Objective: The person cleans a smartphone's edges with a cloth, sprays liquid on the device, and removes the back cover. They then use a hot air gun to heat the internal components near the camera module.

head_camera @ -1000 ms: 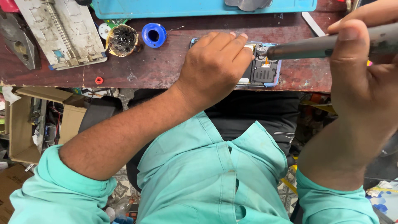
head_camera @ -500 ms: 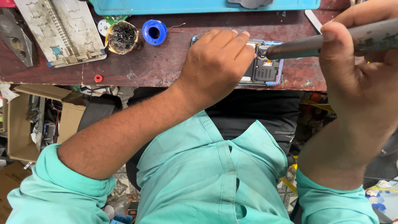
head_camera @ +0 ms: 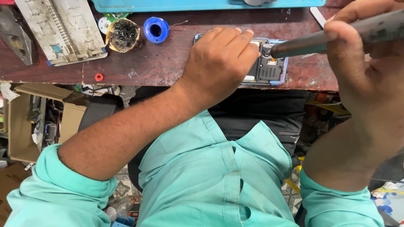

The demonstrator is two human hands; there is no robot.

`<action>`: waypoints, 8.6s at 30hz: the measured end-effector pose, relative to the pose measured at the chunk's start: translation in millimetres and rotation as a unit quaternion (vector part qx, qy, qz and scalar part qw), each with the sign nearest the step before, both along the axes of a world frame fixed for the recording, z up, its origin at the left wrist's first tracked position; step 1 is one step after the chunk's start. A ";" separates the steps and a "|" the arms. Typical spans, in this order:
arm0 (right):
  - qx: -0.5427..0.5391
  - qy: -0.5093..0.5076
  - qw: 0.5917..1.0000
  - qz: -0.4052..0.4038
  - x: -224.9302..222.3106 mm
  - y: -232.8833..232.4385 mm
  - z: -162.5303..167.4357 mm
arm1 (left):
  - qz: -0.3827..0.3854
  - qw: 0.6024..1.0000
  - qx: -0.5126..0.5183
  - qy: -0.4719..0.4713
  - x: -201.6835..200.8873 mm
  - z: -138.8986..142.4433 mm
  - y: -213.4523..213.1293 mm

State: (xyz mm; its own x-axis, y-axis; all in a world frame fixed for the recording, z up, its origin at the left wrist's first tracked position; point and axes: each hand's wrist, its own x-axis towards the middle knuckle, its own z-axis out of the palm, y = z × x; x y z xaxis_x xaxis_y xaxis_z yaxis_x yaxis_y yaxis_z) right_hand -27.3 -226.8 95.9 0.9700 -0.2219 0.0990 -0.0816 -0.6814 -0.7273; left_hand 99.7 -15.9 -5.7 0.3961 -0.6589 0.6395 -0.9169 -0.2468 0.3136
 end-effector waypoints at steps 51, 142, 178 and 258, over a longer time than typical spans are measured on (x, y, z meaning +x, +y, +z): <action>0.022 -0.139 0.989 0.035 4.5 18.7 -3.4 | 0.004 1.000 0.013 -0.012 -1.1 7.5 -2.5; -0.054 -0.216 0.971 0.084 16.2 -37.1 -12.4 | -0.065 0.993 0.087 0.037 12.3 38.2 -6.6; -0.121 -0.206 0.958 0.161 28.5 -19.1 21.5 | -0.078 0.992 0.070 0.065 15.5 33.7 -5.2; -0.025 -0.245 0.965 0.089 24.3 -3.7 -20.1 | -0.042 0.997 0.013 0.062 18.9 27.8 1.9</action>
State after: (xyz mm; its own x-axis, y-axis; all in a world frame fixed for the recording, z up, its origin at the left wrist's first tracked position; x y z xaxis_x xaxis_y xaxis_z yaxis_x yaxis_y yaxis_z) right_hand -3.0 -230.6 75.9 0.8265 -0.0383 0.5617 0.3855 -0.6886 -0.6142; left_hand 118.6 -14.0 22.1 0.4131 -0.7094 0.5710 -0.8895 -0.1800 0.4200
